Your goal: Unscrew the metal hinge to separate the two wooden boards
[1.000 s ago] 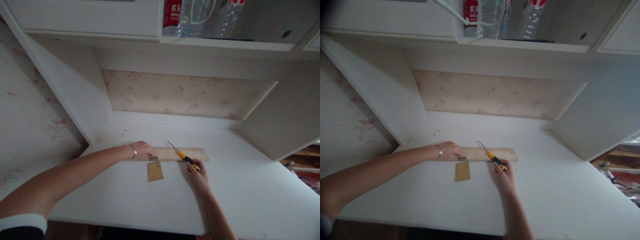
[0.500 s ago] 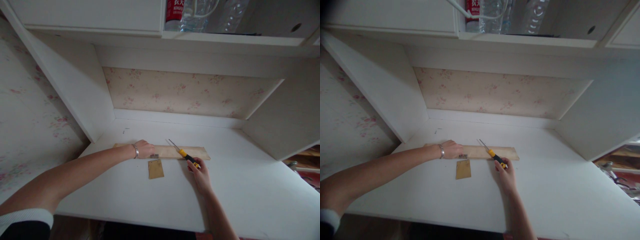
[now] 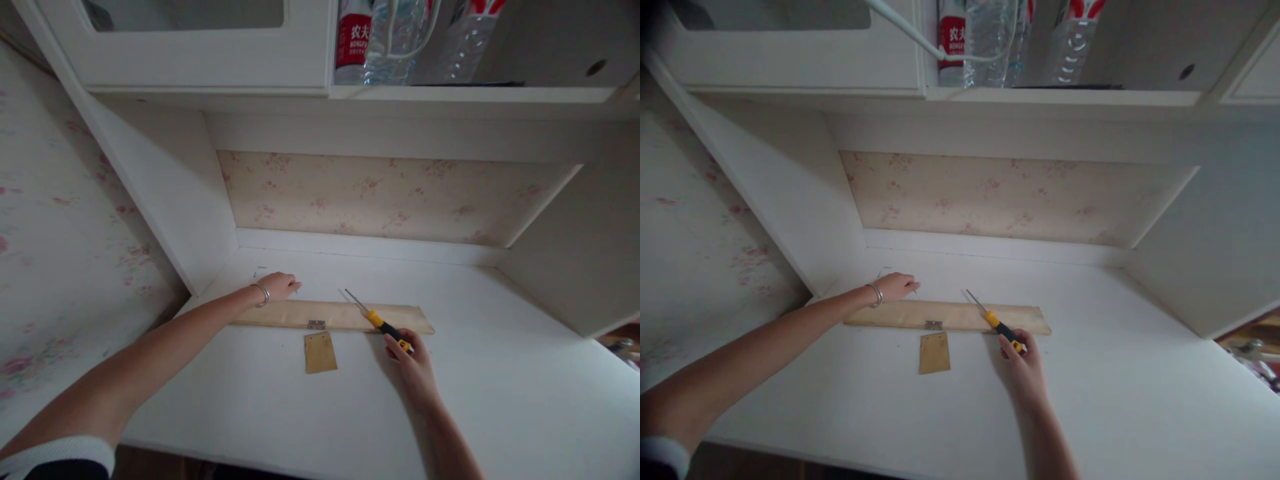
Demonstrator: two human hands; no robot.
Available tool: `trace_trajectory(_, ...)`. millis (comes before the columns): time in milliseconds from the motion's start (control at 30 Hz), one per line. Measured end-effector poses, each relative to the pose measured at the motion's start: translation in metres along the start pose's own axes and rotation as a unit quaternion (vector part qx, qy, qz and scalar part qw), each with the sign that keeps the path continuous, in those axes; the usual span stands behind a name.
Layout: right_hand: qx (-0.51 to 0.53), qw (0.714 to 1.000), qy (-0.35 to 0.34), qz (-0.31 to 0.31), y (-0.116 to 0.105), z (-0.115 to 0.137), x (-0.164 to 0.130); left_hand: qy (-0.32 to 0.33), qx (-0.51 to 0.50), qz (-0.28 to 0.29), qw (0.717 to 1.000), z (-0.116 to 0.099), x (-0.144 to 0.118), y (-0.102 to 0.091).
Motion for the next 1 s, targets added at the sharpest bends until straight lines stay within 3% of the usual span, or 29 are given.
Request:
trace_trajectory(267,-0.016,1.0,0.018,-0.002,0.001,0.003,-0.001,-0.15,-0.003,-0.095,0.984,0.132,-0.016,-0.039)
trace_trajectory(400,-0.013,1.0,0.022,-0.005,0.001,0.002,0.001,-0.205,0.006,-0.129,0.97,0.174,-0.024,-0.038)
trace_trajectory(633,-0.025,0.999,0.027,-0.01,0.002,-0.004,0.003,-0.198,-0.006,-0.119,0.973,0.189,-0.009,-0.018)
trace_trajectory(1000,-0.045,0.998,0.037,-0.009,0.002,-0.007,0.006,-0.176,-0.007,-0.12,0.977,0.187,0.013,-0.015)
Point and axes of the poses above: each hand's wrist, its own x-axis towards the middle knuckle, its own y-axis out of the palm, z = x × y, the point moved 7 cm from there along x, towards the middle knuckle, and after that the axes turned 13 degrees about -x, right-handed, at the moved point
